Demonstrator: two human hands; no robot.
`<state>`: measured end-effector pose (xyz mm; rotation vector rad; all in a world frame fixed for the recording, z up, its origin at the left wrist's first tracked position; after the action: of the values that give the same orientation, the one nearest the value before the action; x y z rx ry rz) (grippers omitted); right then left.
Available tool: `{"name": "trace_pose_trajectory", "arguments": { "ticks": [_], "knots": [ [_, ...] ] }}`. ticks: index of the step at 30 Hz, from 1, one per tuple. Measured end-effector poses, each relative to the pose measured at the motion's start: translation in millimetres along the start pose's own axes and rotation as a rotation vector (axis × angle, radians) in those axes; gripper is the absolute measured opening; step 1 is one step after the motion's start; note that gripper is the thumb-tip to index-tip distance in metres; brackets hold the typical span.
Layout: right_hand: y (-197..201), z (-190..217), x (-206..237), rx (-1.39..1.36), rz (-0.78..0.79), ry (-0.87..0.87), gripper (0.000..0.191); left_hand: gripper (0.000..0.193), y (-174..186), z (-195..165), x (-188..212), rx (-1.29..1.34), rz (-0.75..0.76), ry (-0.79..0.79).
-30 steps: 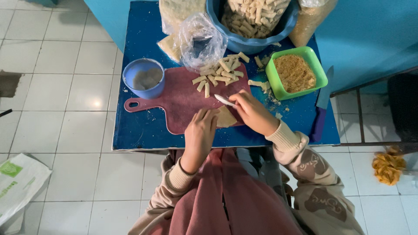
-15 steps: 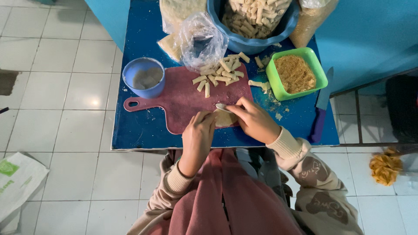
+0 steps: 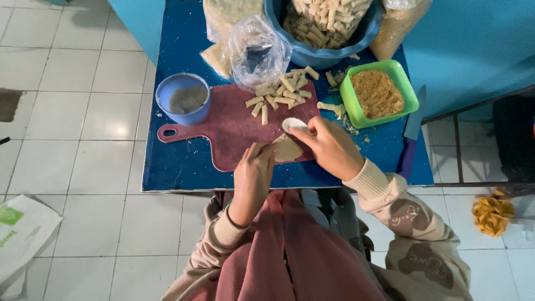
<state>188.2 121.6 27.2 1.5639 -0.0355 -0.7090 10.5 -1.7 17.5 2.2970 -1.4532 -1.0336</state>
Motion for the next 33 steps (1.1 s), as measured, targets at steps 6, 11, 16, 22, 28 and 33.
{"name": "trace_pose_trajectory", "arguments": {
  "ticks": [6, 11, 16, 22, 28, 33],
  "knots": [
    [-25, 7, 7, -0.144, 0.006, 0.008, 0.048, 0.017, -1, 2, 1, 0.018, -0.009, 0.010],
    [-35, 7, 12, 0.108, -0.079, 0.046, 0.023, 0.021, -1, 4, 2, 0.020, 0.016, 0.006],
    [-28, -6, 6, 0.208, -0.106, 0.018, 0.026, 0.020, -1, 3, 1, 0.005, -0.003, 0.001],
    [-18, -5, 9, 0.014, -0.107, -0.039, 0.037, 0.019, 1, 1, 1, 0.017, 0.000, 0.000],
    [-30, 14, 10, -0.091, -0.058, -0.130, 0.027, 0.022, 0, 0, 1, 0.021, 0.001, -0.006],
    [-28, 9, 10, 0.110, -0.093, -0.006, 0.022, 0.018, 0, 2, 1, -0.009, 0.010, 0.007]
  ]
}}
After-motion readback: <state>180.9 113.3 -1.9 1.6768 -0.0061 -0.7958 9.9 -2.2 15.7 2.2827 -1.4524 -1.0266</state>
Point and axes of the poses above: each hand's wrist, its own x-axis away from the middle knuckle, its own y-axis out of the back of the hand, z = x × y, the point moved 1 cm from there along -x, towards the middle knuckle, and after that the axes turned 6 degrees about x, right-handed, at the moved point
